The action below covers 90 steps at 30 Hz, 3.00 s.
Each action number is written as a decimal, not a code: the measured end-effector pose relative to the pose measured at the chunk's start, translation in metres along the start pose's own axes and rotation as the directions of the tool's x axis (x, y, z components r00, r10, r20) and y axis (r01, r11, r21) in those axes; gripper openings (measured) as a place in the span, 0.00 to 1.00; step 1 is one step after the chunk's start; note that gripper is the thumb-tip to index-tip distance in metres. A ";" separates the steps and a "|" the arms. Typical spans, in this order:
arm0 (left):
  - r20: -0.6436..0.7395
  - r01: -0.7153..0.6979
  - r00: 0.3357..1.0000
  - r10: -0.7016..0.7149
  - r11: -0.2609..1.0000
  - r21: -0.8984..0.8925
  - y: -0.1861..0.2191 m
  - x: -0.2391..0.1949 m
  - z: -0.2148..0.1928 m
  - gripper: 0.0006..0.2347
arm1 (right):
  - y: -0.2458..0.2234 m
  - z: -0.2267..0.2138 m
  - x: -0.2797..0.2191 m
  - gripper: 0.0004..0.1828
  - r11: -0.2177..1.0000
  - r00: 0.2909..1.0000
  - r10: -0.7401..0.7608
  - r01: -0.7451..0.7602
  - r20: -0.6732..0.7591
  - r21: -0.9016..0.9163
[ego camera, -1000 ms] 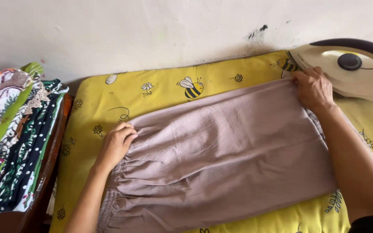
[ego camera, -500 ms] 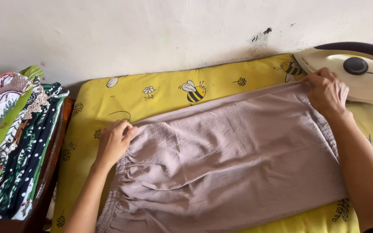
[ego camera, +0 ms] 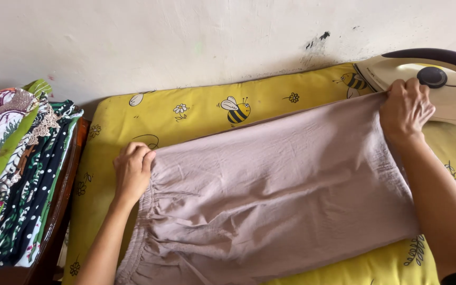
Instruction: The person lays a pair of light-colored shorts on a yellow ironing board and smooths them out. They use an electric iron to press the fabric, moving the iron back and forth across the garment. The person adjusts the shorts and continues ironing different sections until the garment is flat.
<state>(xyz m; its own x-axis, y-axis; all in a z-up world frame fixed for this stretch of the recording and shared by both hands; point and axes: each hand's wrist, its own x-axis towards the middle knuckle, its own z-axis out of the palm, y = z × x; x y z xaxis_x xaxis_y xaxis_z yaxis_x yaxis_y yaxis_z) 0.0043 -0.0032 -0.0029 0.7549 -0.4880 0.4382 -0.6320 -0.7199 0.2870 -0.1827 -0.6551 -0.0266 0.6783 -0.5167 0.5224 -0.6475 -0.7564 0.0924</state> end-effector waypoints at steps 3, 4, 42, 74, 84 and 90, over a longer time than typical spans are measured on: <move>0.075 0.124 0.988 -0.135 0.983 0.139 0.010 0.007 0.003 0.09 | -0.012 0.002 0.006 0.06 0.998 0.999 0.036 -0.034 0.027 -0.049; 0.079 0.133 0.985 -0.155 0.964 0.230 0.012 0.009 0.006 0.09 | -0.017 0.006 0.010 0.06 0.996 0.995 0.050 -0.043 0.085 -0.079; -0.038 0.518 0.853 -0.521 0.853 -0.060 0.028 -0.006 -0.005 0.27 | -0.016 0.011 -0.002 0.16 0.994 0.998 -0.041 0.036 0.046 0.101; 0.159 -0.006 0.987 -0.040 0.959 0.282 0.055 0.024 0.025 0.18 | -0.033 0.016 0.007 0.11 0.848 0.927 -0.371 0.318 0.047 0.424; -0.059 0.126 0.992 -0.115 0.962 0.242 0.062 0.028 0.026 0.05 | -0.052 0.016 -0.003 0.08 0.883 0.925 -0.249 0.338 -0.285 0.326; 0.017 0.105 0.993 -0.117 0.940 0.324 0.084 0.025 0.014 0.07 | -0.057 0.019 -0.008 0.08 0.906 0.935 -0.314 0.347 -0.163 0.243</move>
<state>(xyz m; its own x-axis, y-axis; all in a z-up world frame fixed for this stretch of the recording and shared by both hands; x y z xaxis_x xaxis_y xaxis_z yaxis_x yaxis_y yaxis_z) -0.0277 -0.0829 0.0202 0.8265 -0.4087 0.3871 -0.4578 -0.8882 0.0397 -0.1445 -0.6152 -0.0517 0.7812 -0.1799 0.5979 -0.2668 -0.9619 0.0591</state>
